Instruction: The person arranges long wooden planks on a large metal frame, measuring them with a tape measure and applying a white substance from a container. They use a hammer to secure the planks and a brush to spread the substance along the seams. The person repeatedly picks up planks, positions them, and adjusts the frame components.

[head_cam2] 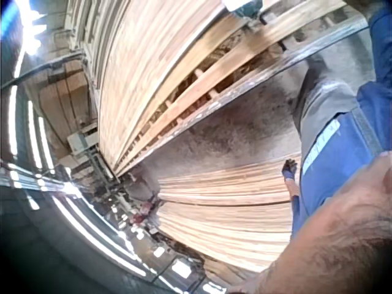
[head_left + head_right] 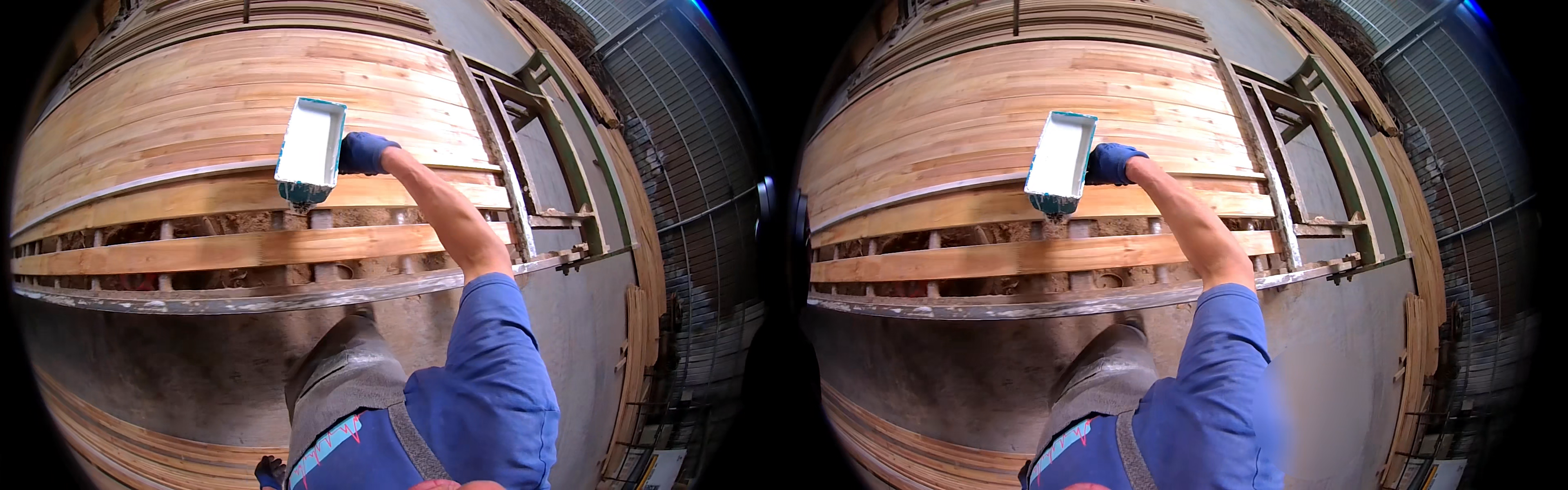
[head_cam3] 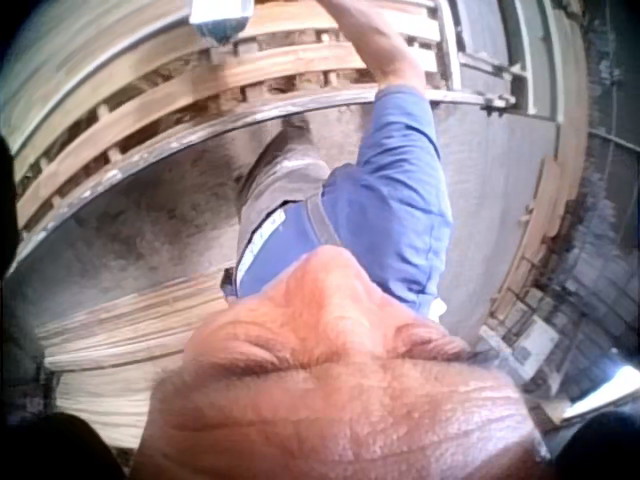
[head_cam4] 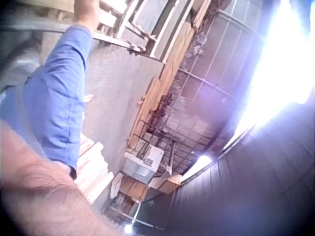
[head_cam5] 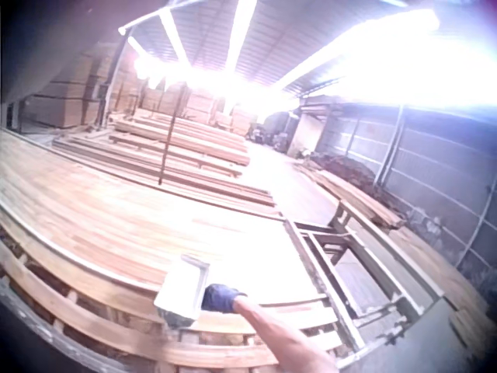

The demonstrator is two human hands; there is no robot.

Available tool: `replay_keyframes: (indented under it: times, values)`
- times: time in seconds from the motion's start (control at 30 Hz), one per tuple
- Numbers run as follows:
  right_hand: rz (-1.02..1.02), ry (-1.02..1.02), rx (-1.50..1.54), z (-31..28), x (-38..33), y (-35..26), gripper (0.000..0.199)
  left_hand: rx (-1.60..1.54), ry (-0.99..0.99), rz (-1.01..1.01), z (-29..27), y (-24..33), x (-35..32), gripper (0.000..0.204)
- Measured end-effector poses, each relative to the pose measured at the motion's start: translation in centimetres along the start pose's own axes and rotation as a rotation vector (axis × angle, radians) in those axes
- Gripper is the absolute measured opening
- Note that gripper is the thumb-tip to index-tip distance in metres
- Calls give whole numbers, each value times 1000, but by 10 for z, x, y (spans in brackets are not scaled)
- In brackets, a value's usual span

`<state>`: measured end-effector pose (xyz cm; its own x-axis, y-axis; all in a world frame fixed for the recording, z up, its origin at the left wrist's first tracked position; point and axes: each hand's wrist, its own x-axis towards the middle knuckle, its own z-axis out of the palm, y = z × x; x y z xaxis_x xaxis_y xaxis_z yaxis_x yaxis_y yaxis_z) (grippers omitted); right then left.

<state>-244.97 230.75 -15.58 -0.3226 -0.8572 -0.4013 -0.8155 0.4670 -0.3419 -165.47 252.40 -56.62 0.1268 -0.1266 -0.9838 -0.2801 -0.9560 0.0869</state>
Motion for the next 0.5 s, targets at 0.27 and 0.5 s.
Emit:
replay_keyframes:
  times: [0.27, 0.5]
  values:
    - [-313, 86, -188, -22, -37, 195, 23, -230, 228, 1162, 162, 112, -197, 39]
    - [-284, 92, -115, -52, -83, 385, 29, 757, 543, 2026, 483, 360, -413, 29]
